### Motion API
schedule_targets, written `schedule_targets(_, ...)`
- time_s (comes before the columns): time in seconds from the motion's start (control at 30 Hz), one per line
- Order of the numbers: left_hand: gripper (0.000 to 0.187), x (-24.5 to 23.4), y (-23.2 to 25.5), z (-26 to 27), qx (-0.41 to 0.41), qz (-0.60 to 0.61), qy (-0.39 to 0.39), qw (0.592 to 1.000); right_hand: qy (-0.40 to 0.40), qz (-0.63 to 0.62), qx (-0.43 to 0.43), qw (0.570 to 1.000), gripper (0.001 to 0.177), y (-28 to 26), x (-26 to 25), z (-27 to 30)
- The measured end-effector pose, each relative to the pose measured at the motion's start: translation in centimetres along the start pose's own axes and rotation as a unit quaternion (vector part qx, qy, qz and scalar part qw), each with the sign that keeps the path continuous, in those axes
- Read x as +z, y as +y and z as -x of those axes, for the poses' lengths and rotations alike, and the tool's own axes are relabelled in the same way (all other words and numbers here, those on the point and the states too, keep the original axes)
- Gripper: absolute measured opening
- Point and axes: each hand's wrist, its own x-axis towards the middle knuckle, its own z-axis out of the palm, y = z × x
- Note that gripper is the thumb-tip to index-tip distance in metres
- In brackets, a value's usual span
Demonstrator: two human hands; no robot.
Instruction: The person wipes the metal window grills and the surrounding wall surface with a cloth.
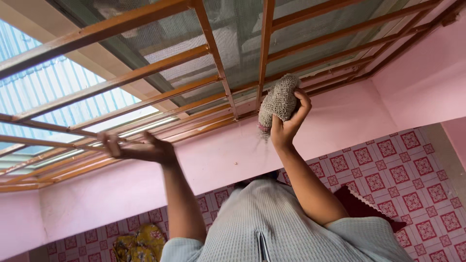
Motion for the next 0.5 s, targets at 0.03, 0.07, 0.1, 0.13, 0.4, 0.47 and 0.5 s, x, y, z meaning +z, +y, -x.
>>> schedule_targets(0.03, 0.054, 1.5, 3.0, 1.7, -0.001, 0.093, -0.069, 0.993, -0.017, 0.018, -0.045, 0.999, 0.060, -0.1, 0.1, -0.9)
schedule_targets(0.07, 0.051, 1.9, 5.7, 3.3, -0.003, 0.177, -0.148, 0.973, -0.038, 0.039, -0.077, 0.996, 0.062, -0.4, 0.0, -0.6)
schedule_targets(0.1, 0.048, 2.1, 7.3, 4.0, 0.011, 0.232, -0.264, 0.936, -0.074, 0.088, -0.108, 0.988, 0.063, 0.1, 1.5, -1.0)
schedule_targets(0.13, 0.056, 3.3, 8.6, 4.6, 0.037, 0.217, -0.295, 0.930, -0.110, 0.133, -0.146, 0.974, 0.064, 0.6, 2.9, -1.7)
schedule_targets(0.4, 0.083, 5.2, 9.9, 5.8, 0.057, 0.173, -0.377, 0.908, -0.174, 0.290, -0.121, 0.933, 0.072, 2.1, 1.6, -0.3)
schedule_targets(0.47, 0.080, 5.0, 9.8, 5.6, 0.034, 0.188, -0.398, 0.897, -0.165, 0.262, -0.111, 0.944, 0.070, 4.1, 0.0, -0.9)
schedule_targets(0.5, 0.080, 5.2, 10.4, 5.7, 0.032, 0.186, -0.394, 0.899, -0.123, 0.223, -0.091, 0.963, 0.065, 4.9, -1.1, -1.7)
